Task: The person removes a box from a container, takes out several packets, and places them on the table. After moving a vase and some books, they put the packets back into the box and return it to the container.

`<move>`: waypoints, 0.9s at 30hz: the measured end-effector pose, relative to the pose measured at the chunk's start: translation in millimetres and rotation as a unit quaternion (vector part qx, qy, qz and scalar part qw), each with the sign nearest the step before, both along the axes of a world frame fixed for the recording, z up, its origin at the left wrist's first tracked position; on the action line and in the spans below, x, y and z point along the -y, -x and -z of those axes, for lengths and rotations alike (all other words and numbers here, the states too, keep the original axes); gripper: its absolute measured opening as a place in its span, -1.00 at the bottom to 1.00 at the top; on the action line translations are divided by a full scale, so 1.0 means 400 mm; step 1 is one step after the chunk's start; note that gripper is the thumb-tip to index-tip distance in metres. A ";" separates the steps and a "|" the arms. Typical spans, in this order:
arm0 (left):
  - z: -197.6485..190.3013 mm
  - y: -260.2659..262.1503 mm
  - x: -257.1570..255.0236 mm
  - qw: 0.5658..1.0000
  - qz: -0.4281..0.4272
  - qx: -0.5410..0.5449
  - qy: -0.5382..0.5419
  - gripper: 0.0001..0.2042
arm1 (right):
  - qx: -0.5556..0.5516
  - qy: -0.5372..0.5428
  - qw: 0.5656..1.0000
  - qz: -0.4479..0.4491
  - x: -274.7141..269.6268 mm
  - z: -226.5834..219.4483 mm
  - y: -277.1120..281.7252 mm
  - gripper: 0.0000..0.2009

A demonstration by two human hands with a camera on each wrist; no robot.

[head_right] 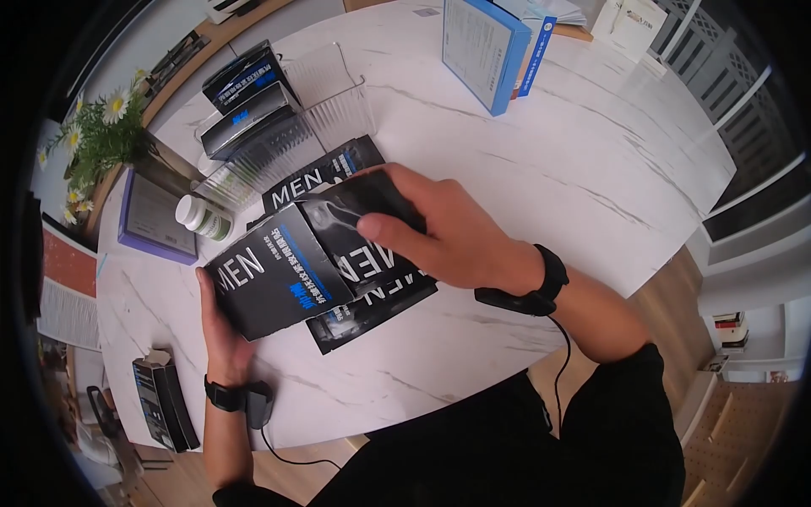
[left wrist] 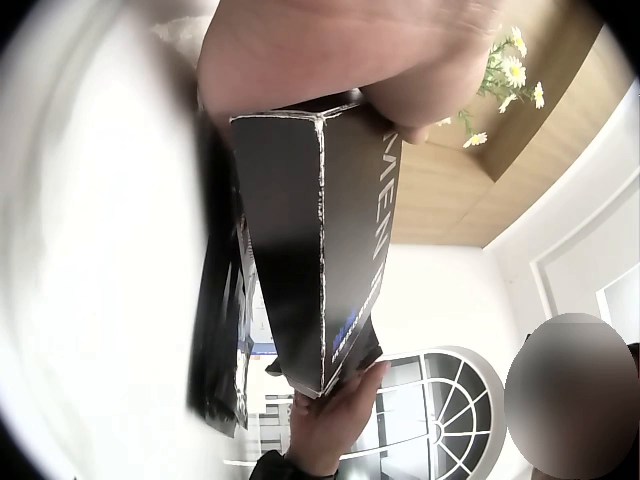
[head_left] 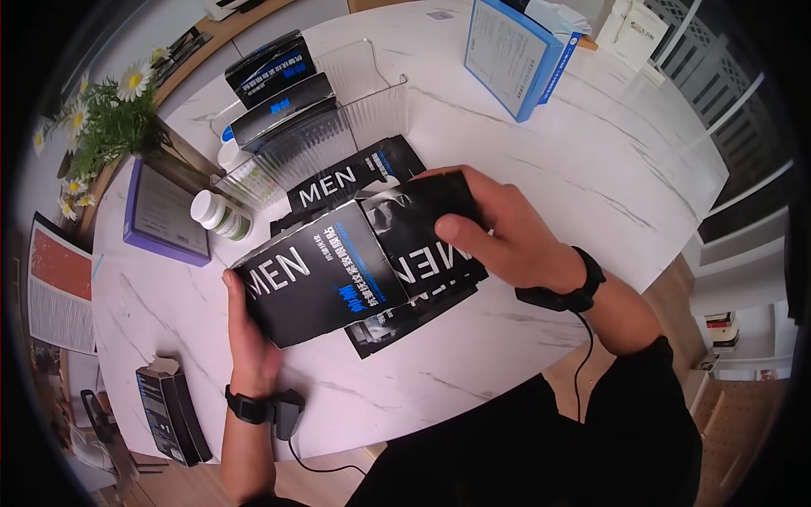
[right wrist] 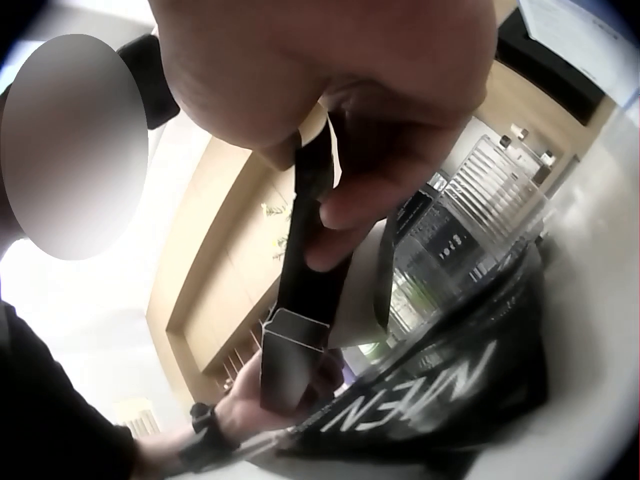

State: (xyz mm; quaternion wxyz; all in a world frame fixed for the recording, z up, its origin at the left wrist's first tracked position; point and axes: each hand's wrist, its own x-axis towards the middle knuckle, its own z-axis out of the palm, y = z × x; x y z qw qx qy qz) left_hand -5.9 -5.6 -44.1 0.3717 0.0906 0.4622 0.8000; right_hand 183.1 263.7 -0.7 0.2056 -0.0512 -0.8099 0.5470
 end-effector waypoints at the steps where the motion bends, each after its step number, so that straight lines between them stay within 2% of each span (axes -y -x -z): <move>1: -0.003 -0.001 -0.003 1.000 -0.001 0.001 -0.004 -0.45 | 0.041 0.043 0.998 0.000 -0.001 -0.004 -0.003 -0.75; 5: -0.009 0.001 -0.004 1.000 -0.014 0.008 -0.016 -0.46 | 0.027 0.182 0.983 0.004 -0.017 -0.029 0.000 -0.82; 11: -0.006 -0.001 -0.005 1.000 -0.005 0.006 -0.023 -0.45 | 0.126 0.173 0.976 -0.038 0.006 -0.030 -0.002 -0.78; 14: -0.005 -0.003 -0.003 1.000 -0.010 0.005 -0.016 -0.45 | 0.115 0.194 0.974 -0.031 0.023 -0.039 -0.001 -0.74; 20: -0.002 -0.002 0.000 1.000 -0.005 0.003 -0.008 -0.45 | 0.100 0.153 0.982 -0.045 0.015 -0.001 0.007 -0.77; 27: -0.005 -0.008 -0.005 1.000 -0.011 0.002 -0.009 -0.46 | 0.134 0.133 0.981 -0.036 0.018 -0.009 -0.001 -0.78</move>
